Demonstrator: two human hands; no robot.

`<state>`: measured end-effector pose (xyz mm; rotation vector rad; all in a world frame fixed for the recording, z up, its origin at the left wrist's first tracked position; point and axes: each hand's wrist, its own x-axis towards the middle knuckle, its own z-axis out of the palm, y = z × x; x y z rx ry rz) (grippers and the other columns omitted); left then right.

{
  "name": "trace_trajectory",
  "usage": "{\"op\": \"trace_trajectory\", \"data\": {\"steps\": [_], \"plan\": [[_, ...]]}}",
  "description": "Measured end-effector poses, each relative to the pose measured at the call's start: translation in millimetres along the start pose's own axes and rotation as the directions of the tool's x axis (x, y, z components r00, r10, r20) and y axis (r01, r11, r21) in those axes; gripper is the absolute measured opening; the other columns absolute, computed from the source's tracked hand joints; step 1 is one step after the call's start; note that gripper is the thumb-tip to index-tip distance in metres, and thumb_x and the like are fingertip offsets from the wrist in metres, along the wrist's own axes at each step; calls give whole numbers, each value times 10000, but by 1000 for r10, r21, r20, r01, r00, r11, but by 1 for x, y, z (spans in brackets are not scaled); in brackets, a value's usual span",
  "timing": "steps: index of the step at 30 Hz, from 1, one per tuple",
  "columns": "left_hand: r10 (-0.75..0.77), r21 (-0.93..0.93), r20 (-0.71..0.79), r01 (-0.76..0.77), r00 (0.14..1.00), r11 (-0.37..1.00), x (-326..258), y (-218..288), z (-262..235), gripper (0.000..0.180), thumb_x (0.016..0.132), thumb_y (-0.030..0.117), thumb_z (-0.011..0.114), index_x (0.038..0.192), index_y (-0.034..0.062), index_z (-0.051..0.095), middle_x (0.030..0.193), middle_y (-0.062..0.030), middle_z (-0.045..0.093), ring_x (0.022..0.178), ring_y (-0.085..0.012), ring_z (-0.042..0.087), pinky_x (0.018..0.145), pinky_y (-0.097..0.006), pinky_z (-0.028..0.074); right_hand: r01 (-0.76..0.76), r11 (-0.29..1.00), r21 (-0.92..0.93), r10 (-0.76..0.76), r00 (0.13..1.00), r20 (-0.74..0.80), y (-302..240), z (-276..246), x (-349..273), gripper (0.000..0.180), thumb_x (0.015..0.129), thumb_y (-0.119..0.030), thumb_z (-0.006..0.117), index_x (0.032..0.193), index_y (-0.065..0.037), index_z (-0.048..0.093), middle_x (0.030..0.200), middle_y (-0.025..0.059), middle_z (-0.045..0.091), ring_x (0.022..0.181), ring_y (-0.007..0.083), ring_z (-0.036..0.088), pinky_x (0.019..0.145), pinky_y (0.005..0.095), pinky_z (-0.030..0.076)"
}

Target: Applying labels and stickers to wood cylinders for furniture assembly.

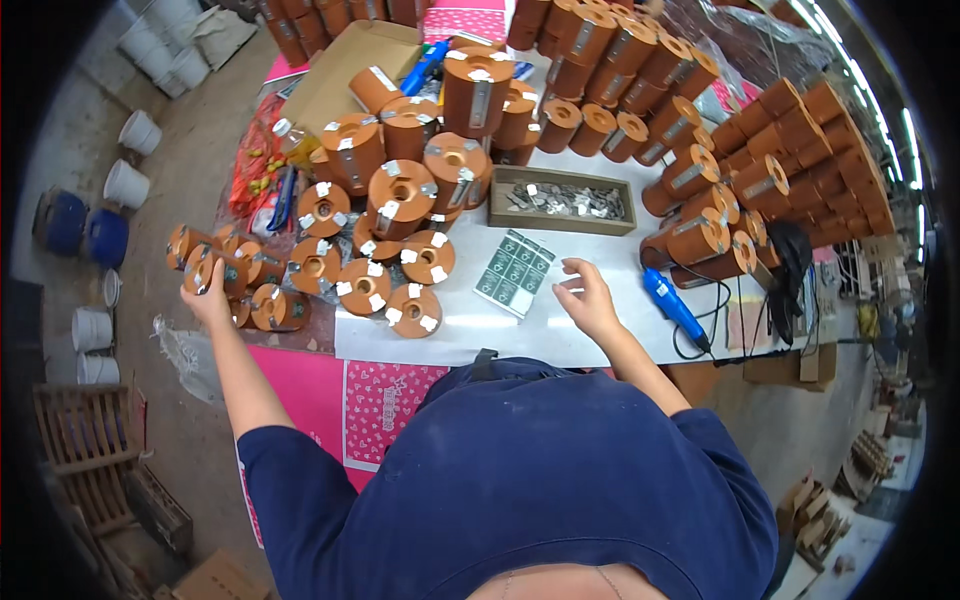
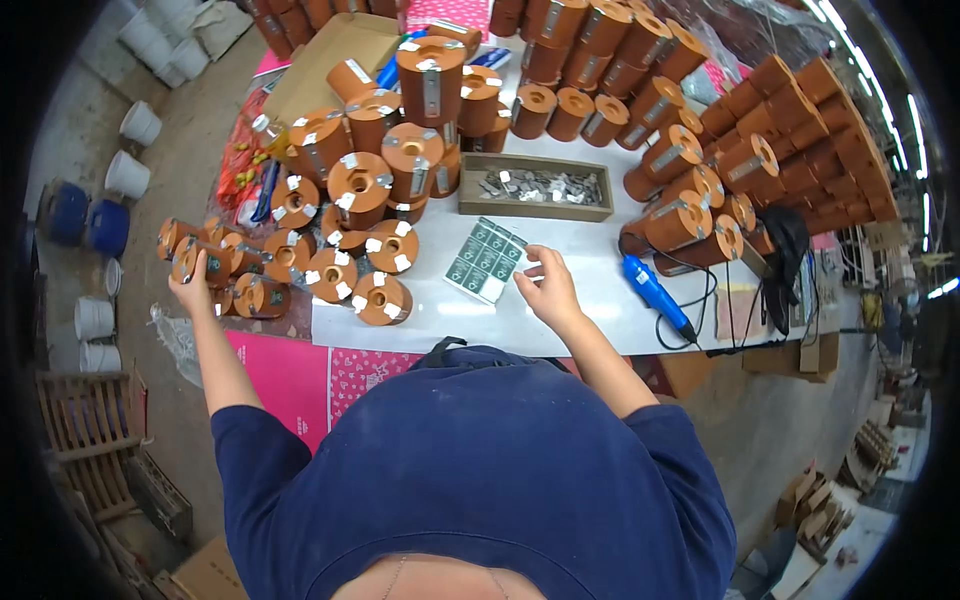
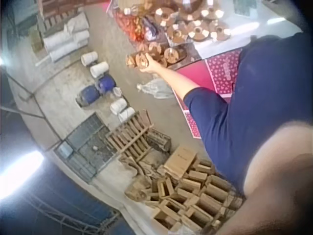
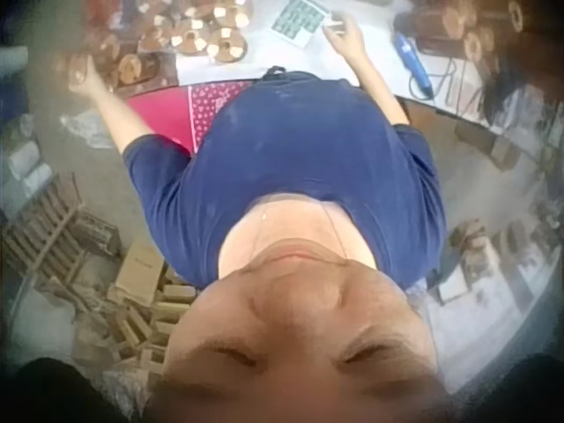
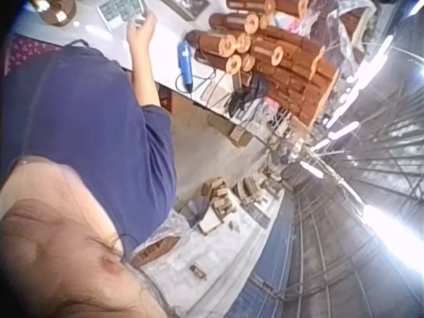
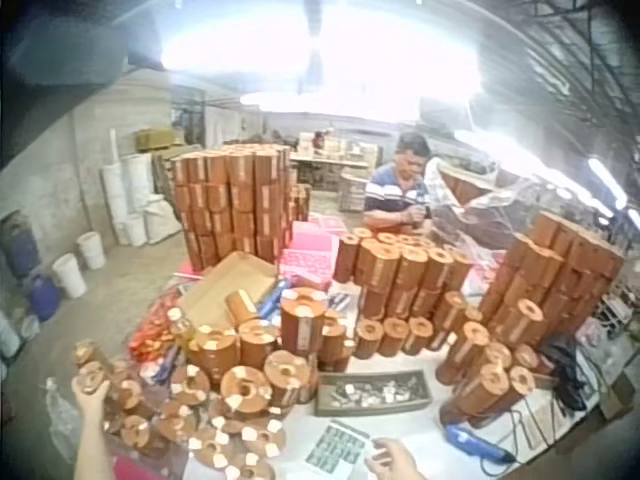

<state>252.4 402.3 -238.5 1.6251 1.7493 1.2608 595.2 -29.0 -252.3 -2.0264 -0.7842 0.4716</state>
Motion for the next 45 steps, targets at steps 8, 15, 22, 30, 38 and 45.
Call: {"op": "trace_trajectory", "data": {"steps": [8, 15, 22, 30, 38, 45], "plan": [[205, -488, -57, -206, 977, 848, -156, 86, 9, 395, 763, -2, 553, 1116, -11, 378, 1055, -138, 476, 969, -202, 505, 820, -301, 433, -355, 918, -176, 365, 930, 32, 95, 38, 37, 482, 633, -236, 696, 1000, 8, 502, 1009, 159, 496, 848, 289, 535, 753, 354, 443], [243, -323, 943, 444, 229, 836, -308, 125, 17, 331, 778, 25, 569, 1080, 11, 433, 961, -98, 541, 811, -156, 559, 701, -255, 463, -312, 798, -516, 321, 944, -75, 66, 61, 55, 511, 608, -267, 730, 1009, -36, 513, 1016, 155, 490, 972, 326, 456, 812, 381, 413], [-198, 133, 979, 602, 42, 787, -333, 118, 53, 636, 761, 140, 619, 1245, 18, 225, 1164, -158, 386, 977, -215, 490, 764, -327, 440, -379, 819, 431, 284, 920, 270, 51, 16, 55, 230, 730, -62, 618, 903, -24, 471, 790, 104, 607, 693, 169, 589, 611, 286, 486], [61, -39, 998, 754, -1, 655, -341, 164, 56, 204, 808, 70, 557, 991, -2, 502, 914, -91, 584, 838, -143, 569, 755, -279, 482, -177, 764, 620, 97, 982, 161, -14, -57, 33, 272, 781, -8, 554, 998, -18, 390, 830, 96, 601, 734, 138, 580, 616, 258, 476], [161, -118, 986, 828, 34, 547, -347, 190, 46, 121, 831, 72, 523, 920, -4, 551, 856, -84, 592, 767, -137, 565, 712, -282, 476, -272, 545, 793, 169, 962, 214, -45, -33, -22, 640, 730, -74, 651, 1227, -9, 253, 980, 106, 549, 841, 166, 568, 702, 299, 477], [300, -147, 953, 824, -28, 546, -347, 195, 41, 124, 834, 88, 524, 918, 2, 557, 856, -73, 586, 727, -135, 550, 696, -291, 465, -415, 277, 867, 143, 910, 390, -56, -47, -19, 551, 743, -75, 631, 1189, -18, 312, 986, 111, 528, 841, 176, 558, 708, 304, 479]]}}
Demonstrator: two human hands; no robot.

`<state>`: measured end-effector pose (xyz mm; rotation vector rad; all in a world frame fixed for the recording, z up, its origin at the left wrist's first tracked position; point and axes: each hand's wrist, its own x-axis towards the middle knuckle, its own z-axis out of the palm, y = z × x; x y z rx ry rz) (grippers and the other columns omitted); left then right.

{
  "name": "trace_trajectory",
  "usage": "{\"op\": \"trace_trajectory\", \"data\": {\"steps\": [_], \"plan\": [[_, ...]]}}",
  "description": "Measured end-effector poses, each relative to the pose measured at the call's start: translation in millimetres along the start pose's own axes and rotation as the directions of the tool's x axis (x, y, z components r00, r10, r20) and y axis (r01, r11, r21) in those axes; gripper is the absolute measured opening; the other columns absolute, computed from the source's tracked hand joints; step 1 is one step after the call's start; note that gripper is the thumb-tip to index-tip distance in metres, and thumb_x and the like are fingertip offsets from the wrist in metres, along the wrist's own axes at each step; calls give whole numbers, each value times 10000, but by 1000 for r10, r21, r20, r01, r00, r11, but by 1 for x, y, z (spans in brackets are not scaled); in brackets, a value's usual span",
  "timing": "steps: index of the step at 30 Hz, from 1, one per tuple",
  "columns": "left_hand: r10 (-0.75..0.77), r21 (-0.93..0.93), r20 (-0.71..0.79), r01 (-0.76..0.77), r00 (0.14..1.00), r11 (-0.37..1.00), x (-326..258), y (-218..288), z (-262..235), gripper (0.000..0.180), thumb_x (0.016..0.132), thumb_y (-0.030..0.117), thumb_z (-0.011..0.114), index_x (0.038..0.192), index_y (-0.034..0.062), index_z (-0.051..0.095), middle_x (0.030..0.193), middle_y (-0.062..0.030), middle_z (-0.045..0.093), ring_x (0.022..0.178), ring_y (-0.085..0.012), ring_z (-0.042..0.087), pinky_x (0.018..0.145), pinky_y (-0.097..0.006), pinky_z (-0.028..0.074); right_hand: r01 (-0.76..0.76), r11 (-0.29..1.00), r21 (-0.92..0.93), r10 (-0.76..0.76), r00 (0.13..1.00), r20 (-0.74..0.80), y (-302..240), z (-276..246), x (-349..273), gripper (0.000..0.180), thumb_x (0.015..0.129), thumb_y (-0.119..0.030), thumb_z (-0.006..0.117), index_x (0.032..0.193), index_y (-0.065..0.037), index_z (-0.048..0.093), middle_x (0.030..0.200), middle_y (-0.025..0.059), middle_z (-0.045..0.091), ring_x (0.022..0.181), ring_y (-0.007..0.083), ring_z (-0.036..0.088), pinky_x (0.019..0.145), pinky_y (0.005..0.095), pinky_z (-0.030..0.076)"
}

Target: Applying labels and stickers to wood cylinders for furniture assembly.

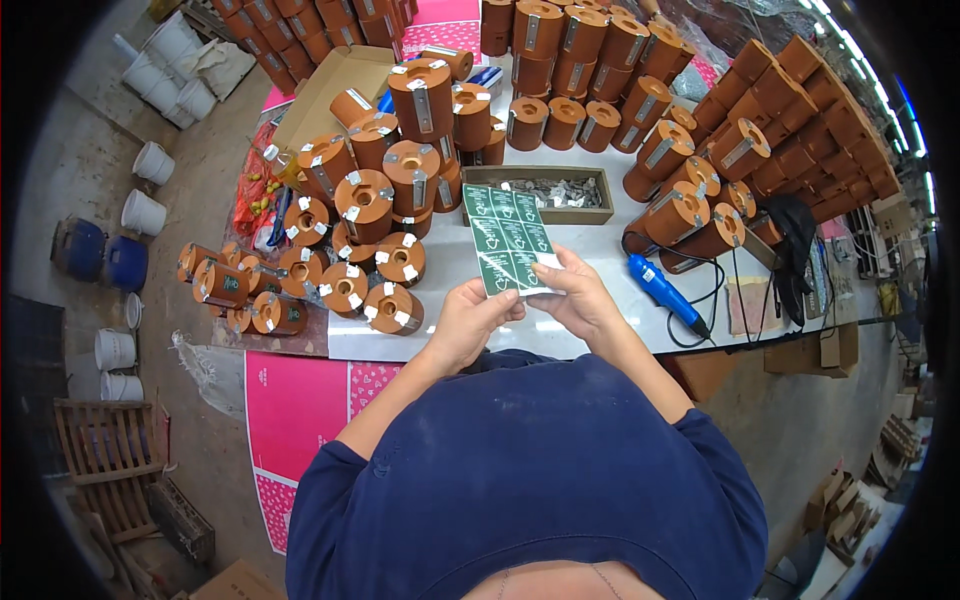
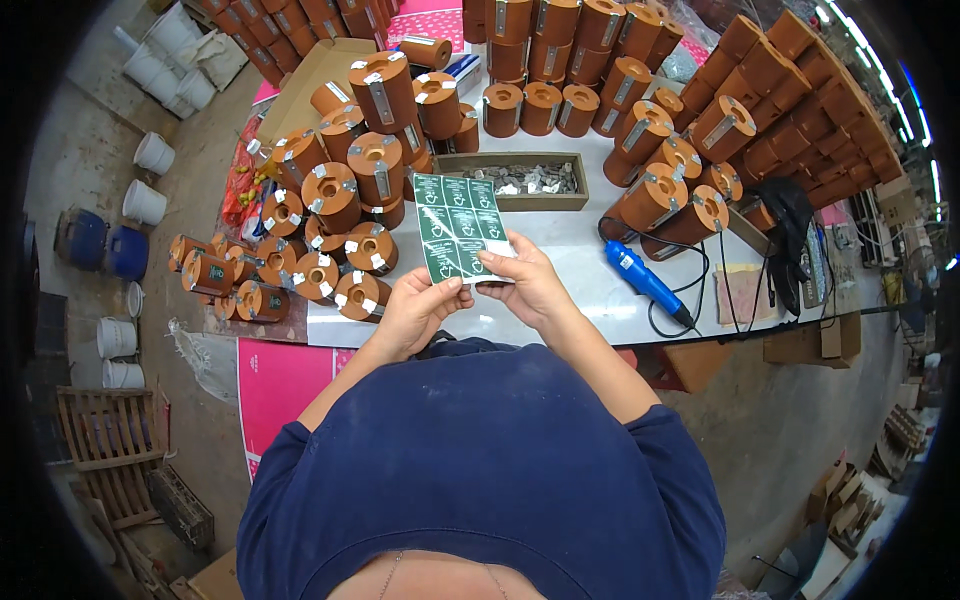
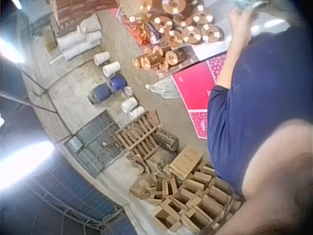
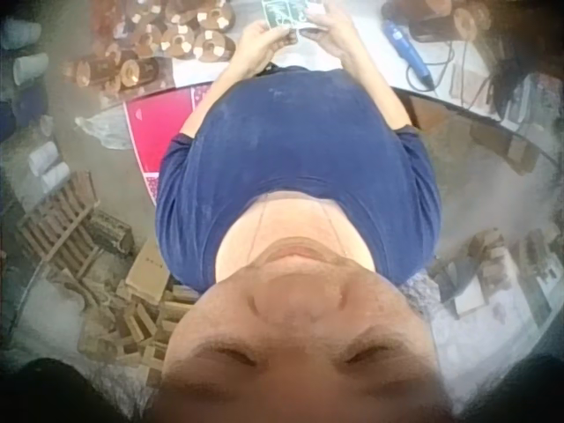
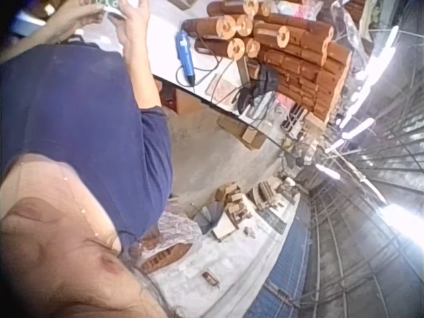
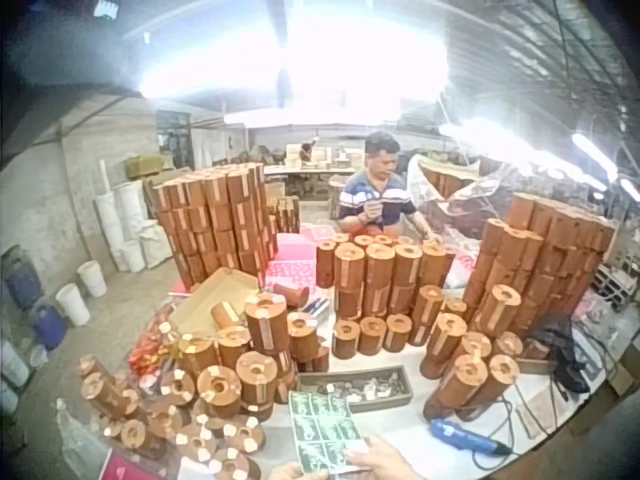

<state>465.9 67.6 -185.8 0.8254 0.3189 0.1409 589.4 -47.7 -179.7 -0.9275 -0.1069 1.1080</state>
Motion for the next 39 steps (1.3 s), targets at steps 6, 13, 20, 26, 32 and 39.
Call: {"op": "trace_trajectory", "data": {"steps": [6, 13, 20, 26, 32, 39], "plan": [[200, 309, -25, -183, 980, 933, -2, 1, 4, 111, 822, 66, 535, 907, 1, 562, 830, -52, 593, 742, -107, 549, 698, -259, 450, 350, 219, -911, -754, 653, 69, 23, 9, -7, 357, 739, -46, 594, 1058, -16, 437, 887, 93, 534, 838, 238, 490, 717, 336, 422], [500, 705, 95, -413, 861, 576, -2, 9, 12, 76, 761, 34, 551, 817, -12, 572, 766, -78, 567, 700, -171, 541, 639, -269, 416, 631, -74, -773, -626, 574, 528, -2, 26, -24, 98, 694, -7, 593, 785, -14, 557, 756, 98, 580, 691, 265, 546, 628, 328, 429], [585, 825, 293, -510, 756, 245, -1, 20, 18, 112, 714, 19, 560, 821, -12, 568, 725, -123, 544, 665, -259, 539, 591, -312, 418, 622, -172, -764, -595, 552, 583, -6, 24, -25, 113, 670, 8, 611, 780, 2, 585, 728, 112, 607, 640, 259, 587, 596, 315, 459], [404, 750, 92, -330, 910, 573, 1, 10, 9, 98, 771, 50, 546, 838, -21, 553, 801, -110, 584, 689, -182, 573, 607, -294, 442, 562, -23, -827, -603, 652, 459, -12, 19, -27, 83, 694, 3, 567, 773, 14, 589, 709, 123, 606, 625, 231, 595, 600, 276, 461], [140, 208, -138, -110, 980, 972, 13, -4, 3, 181, 830, 60, 470, 977, -46, 478, 887, -139, 581, 803, -217, 596, 700, -295, 503, 423, 469, -775, -479, 859, 179, -16, 6, -29, 117, 804, -52, 489, 881, 29, 526, 770, 60, 593, 708, 94, 559, 633, 240, 443], [-188, 120, -275, 228, 943, 966, 36, -45, -42, 197, 845, 80, 446, 1011, -26, 440, 937, -169, 566, 832, -268, 601, 707, -360, 513, 437, 839, -325, -451, 892, 36, -23, -4, -25, 86, 850, -78, 426, 879, -10, 470, 837, 89, 569, 750, 142, 573, 666, 248, 458]]}}
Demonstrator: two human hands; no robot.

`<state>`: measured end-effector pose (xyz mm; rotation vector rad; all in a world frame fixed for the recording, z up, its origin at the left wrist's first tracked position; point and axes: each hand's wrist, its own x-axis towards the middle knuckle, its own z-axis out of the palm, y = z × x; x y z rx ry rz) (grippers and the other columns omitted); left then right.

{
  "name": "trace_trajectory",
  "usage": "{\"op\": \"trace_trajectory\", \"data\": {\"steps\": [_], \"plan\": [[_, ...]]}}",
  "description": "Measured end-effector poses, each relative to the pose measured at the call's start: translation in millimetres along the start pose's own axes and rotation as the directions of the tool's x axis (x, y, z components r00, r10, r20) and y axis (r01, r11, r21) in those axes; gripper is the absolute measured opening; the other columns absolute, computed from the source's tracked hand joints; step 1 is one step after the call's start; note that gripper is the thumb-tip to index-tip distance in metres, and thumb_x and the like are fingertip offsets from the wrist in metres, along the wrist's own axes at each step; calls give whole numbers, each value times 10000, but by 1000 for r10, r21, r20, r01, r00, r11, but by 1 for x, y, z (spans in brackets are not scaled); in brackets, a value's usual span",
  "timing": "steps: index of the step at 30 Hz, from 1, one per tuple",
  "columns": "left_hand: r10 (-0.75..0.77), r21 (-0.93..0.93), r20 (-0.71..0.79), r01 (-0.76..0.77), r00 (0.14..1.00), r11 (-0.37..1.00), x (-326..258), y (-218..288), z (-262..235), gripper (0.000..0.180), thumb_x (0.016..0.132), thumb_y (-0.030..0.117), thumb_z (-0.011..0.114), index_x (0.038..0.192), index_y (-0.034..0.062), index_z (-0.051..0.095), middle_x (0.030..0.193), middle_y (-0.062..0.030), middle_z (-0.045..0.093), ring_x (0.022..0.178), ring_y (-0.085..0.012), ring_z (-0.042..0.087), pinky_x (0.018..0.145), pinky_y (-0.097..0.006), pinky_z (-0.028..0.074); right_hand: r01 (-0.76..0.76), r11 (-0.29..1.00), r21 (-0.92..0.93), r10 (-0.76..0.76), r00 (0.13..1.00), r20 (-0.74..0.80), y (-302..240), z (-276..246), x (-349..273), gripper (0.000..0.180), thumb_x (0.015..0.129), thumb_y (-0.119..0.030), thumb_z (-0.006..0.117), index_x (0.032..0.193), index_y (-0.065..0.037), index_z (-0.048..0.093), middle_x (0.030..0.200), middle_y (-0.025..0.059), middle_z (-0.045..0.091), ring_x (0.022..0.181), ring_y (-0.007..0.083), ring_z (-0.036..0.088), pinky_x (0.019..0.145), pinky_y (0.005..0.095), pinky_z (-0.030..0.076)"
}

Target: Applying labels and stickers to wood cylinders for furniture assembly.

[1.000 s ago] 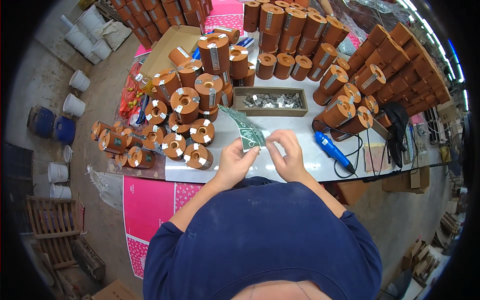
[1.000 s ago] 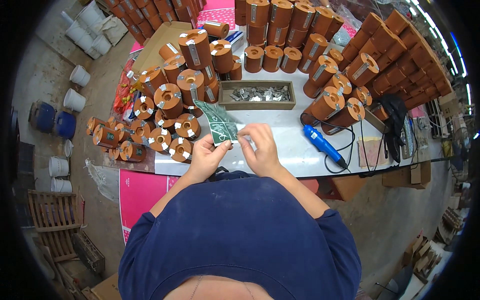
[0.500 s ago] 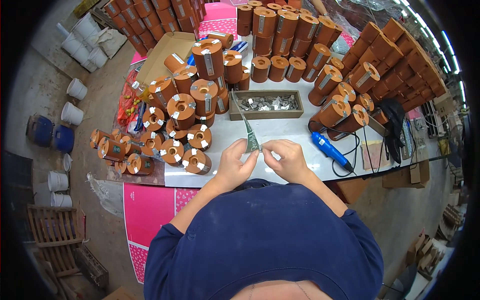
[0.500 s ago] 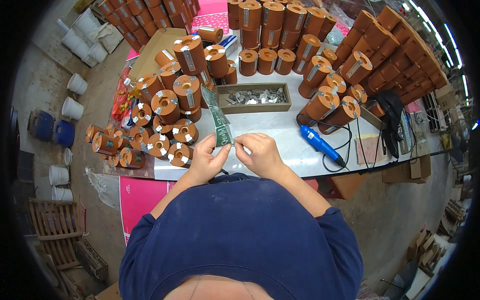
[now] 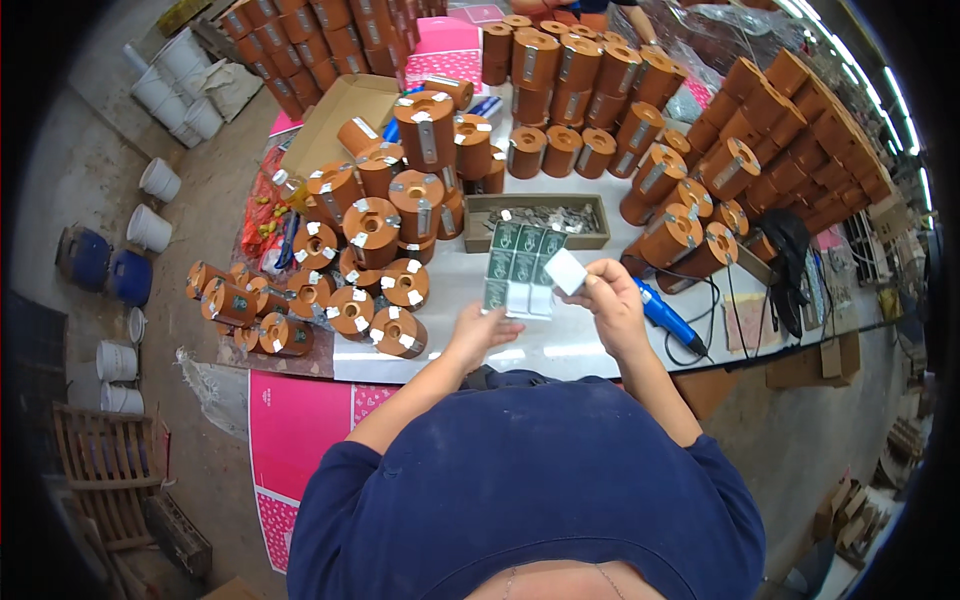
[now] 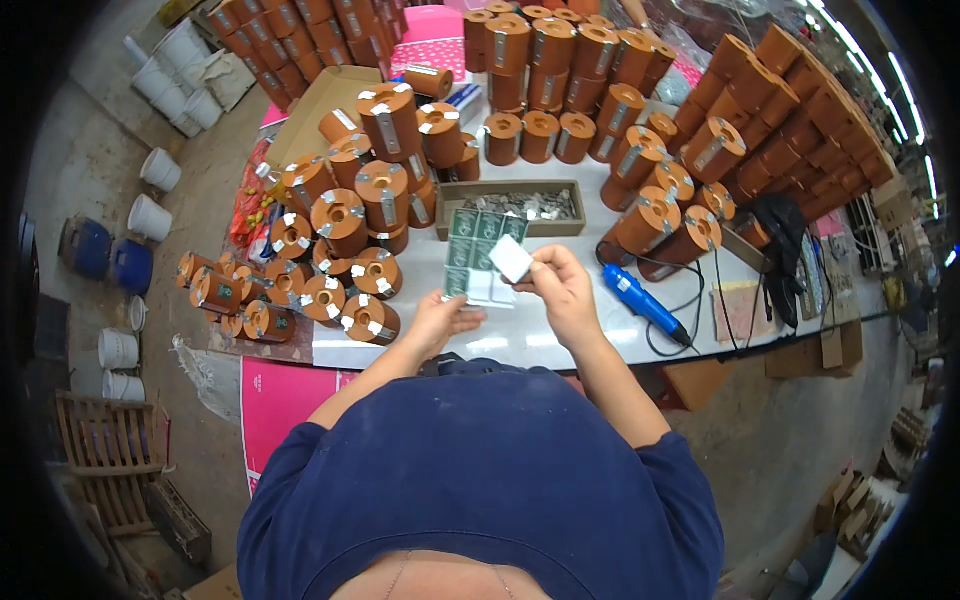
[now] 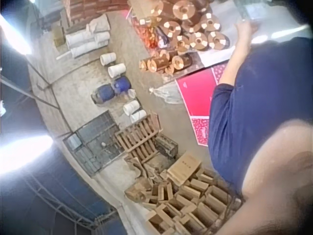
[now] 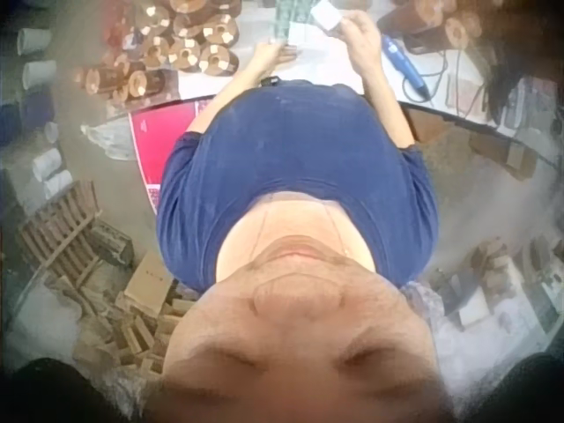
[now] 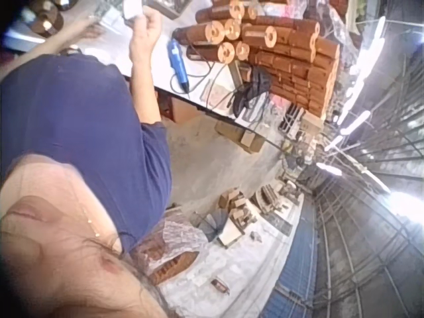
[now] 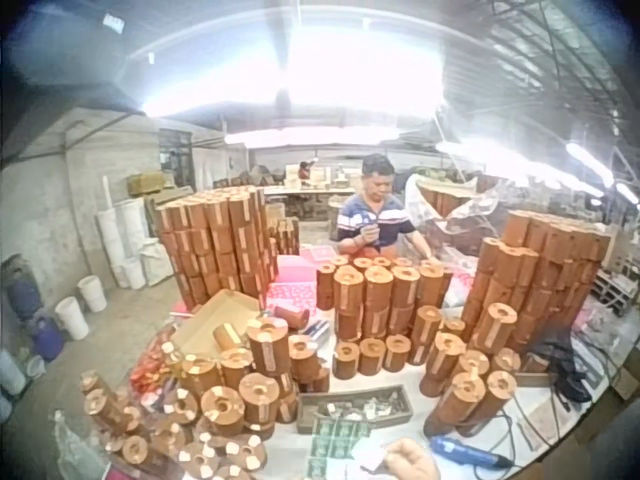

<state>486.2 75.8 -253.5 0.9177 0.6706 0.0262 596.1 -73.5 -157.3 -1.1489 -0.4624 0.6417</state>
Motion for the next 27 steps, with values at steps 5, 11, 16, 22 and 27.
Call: {"op": "trace_trajectory", "data": {"steps": [5, 11, 16, 22, 27], "plan": [[-315, 184, -54, 319, 948, 930, 43, -56, -33, 274, 809, 129, 485, 1009, -58, 470, 866, -178, 575, 736, -259, 619, 580, -320, 518, 105, 929, -354, -109, 994, 10, 20, -11, -2, 92, 860, -84, 430, 868, -1, 469, 762, 70, 558, 714, 113, 548, 654, 229, 439], [198, 861, -267, 141, 943, 488, 35, -68, -43, 393, 695, 237, 626, 895, -79, 507, 790, -234, 573, 749, -320, 601, 642, -362, 494, 156, 703, -694, -169, 984, 50, 44, -9, -3, 106, 793, -36, 497, 880, 23, 512, 706, 91, 582, 640, 155, 578, 584, 258, 448], [344, 684, 57, -288, 937, 670, 1, -2, -4, 371, 780, 299, 567, 926, -39, 525, 837, -129, 590, 758, -213, 584, 710, -280, 457, 445, 319, -837, -381, 869, 317, 59, -3, 3, 178, 713, -12, 541, 890, 4, 523, 776, 161, 585, 720, 312, 585, 640, 356, 470], [208, 288, 159, -247, 965, 925, -8, 28, 15, 215, 852, 192, 483, 873, -15, 536, 822, -73, 591, 731, -123, 574, 642, -235, 458, 546, 321, -774, -326, 831, 451, 63, 15, 2, 213, 697, 3, 562, 906, 7, 520, 959, 167, 558, 844, 318, 556, 705, 356, 466], [305, 271, 203, -352, 931, 896, -6, 25, 12, 131, 831, 77, 492, 895, -28, 534, 821, -72, 590, 736, -113, 572, 637, -226, 472, 162, 841, -515, -108, 985, 135, 55, 19, -1, 175, 758, -39, 579, 911, 9, 509, 1008, 133, 531, 907, 225, 552, 718, 300, 468]]}}
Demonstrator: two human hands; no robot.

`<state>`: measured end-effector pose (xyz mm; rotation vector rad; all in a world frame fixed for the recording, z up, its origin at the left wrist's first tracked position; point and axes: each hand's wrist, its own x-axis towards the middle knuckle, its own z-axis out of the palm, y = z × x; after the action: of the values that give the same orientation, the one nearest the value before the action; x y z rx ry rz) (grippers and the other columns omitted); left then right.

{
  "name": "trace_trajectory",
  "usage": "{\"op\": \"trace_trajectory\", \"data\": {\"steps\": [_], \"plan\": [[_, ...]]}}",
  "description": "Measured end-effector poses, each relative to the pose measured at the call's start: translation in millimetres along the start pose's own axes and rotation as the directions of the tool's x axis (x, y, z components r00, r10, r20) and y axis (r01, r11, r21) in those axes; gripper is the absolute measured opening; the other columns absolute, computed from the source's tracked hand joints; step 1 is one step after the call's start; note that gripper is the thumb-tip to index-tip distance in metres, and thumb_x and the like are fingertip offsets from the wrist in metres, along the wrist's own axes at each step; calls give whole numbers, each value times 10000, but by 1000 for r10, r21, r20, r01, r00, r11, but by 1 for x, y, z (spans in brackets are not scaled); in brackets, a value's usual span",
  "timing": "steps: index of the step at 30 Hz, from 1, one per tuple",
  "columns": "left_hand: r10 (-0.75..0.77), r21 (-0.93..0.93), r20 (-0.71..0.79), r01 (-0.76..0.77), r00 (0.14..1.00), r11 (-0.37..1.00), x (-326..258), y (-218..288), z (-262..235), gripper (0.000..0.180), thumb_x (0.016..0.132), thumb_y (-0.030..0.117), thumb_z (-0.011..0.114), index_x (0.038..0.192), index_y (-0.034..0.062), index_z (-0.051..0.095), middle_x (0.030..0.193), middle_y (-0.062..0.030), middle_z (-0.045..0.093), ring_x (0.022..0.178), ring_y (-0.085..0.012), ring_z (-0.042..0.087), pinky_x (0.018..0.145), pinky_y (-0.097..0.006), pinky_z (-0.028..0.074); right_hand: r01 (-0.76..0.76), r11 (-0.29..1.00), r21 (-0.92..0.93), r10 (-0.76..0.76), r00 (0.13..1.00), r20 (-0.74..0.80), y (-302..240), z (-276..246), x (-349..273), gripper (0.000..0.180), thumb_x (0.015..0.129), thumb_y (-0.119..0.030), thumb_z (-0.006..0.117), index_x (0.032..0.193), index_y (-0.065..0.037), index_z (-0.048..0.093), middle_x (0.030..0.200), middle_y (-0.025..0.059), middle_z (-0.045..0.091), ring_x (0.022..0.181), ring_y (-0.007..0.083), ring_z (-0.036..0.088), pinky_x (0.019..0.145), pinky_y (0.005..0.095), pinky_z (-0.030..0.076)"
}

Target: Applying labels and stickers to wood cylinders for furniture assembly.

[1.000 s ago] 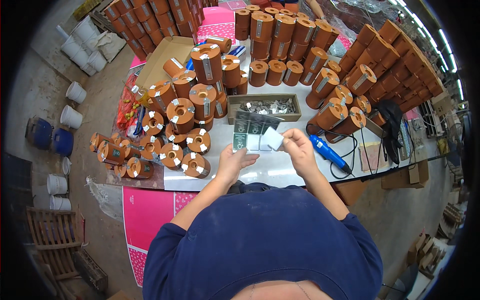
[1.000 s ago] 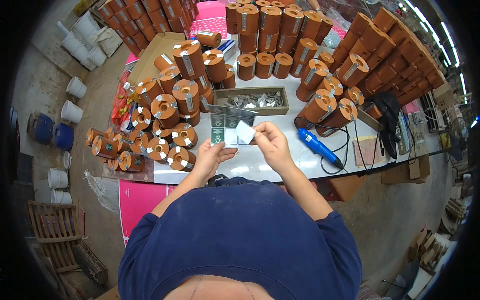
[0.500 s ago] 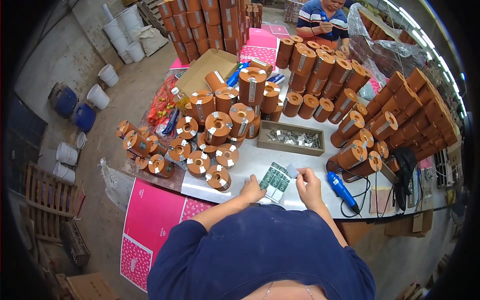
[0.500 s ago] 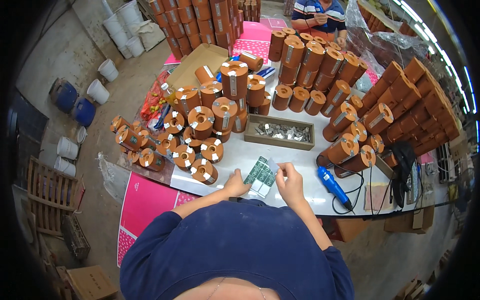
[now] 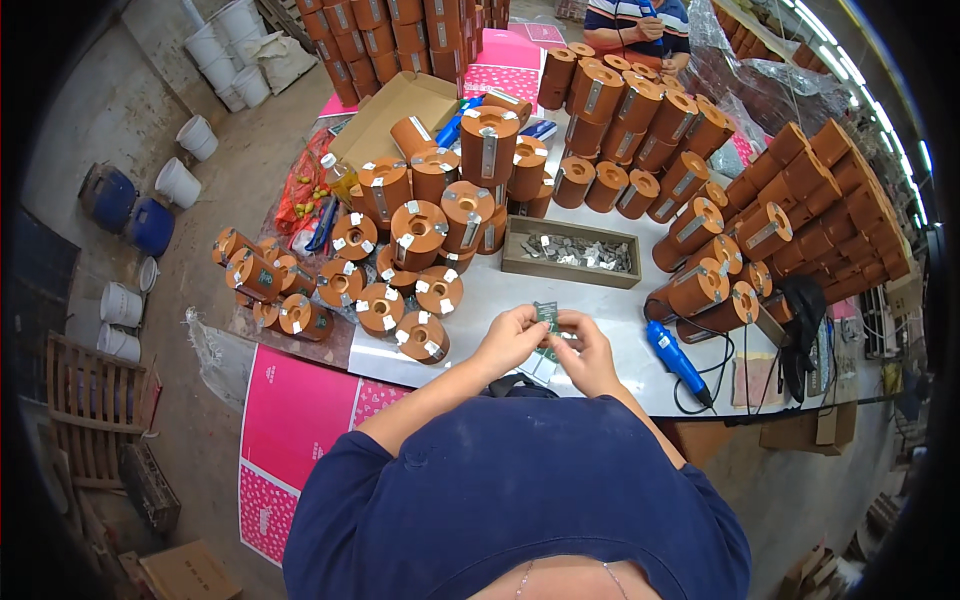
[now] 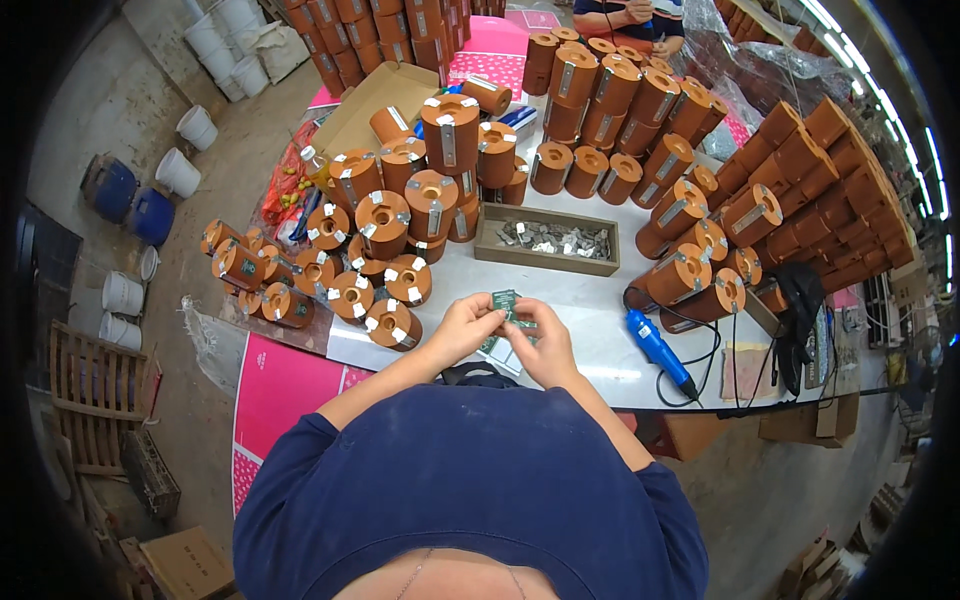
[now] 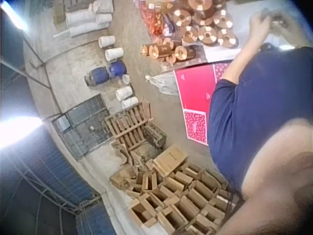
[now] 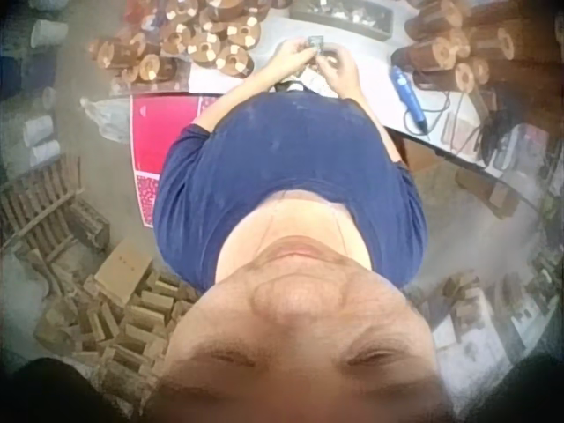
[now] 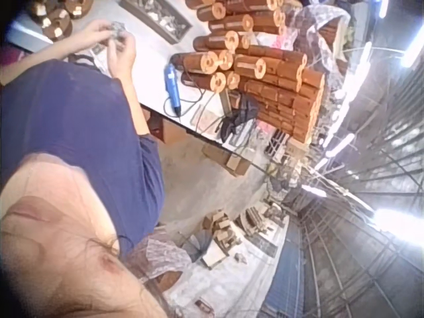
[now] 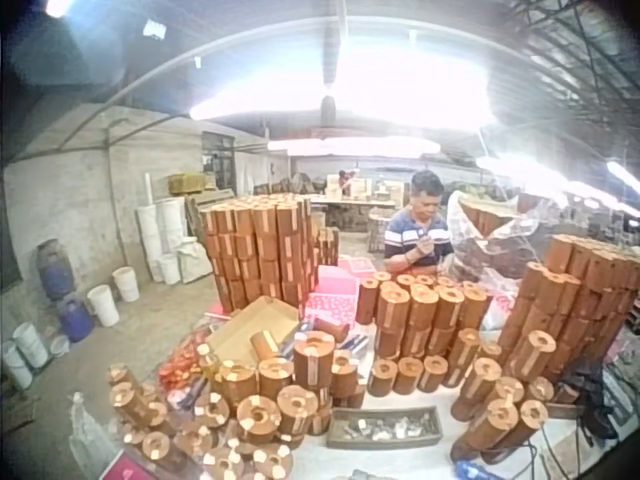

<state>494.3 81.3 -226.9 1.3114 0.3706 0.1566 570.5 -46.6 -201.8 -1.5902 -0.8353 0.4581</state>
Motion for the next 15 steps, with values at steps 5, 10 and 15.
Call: {"op": "trace_trajectory", "data": {"steps": [5, 10, 15], "plan": [[-29, 175, 129, 6, 991, 984, -4, 19, 1, 158, 830, 67, 493, 940, -42, 526, 855, -77, 588, 748, -109, 568, 681, -231, 475, -210, 937, 281, 203, 978, 52, 10, -10, 6, 100, 830, -84, 535, 873, -8, 486, 969, 77, 510, 845, 111, 516, 750, 226, 409], [106, 392, 198, -178, 974, 903, 5, 39, -8, 278, 784, 138, 580, 1009, -10, 514, 894, -77, 584, 799, -141, 556, 719, -275, 457, -81, 944, 320, 95, 995, -29, 4, -18, 14, 52, 834, -62, 519, 839, -22, 487, 979, 46, 490, 828, 79, 471, 750, 214, 382], [706, 786, -91, -384, 702, 484, 66, 110, -51, 657, 598, 231, 728, 1122, -4, 408, 1094, -181, 444, 979, -292, 455, 836, -362, 374, 58, 938, 341, 18, 976, -216, -5, -38, 22, 37, 830, -54, 520, 829, -33, 490, 967, 23, 473, 788, 68, 449, 721, 204, 371]]}}
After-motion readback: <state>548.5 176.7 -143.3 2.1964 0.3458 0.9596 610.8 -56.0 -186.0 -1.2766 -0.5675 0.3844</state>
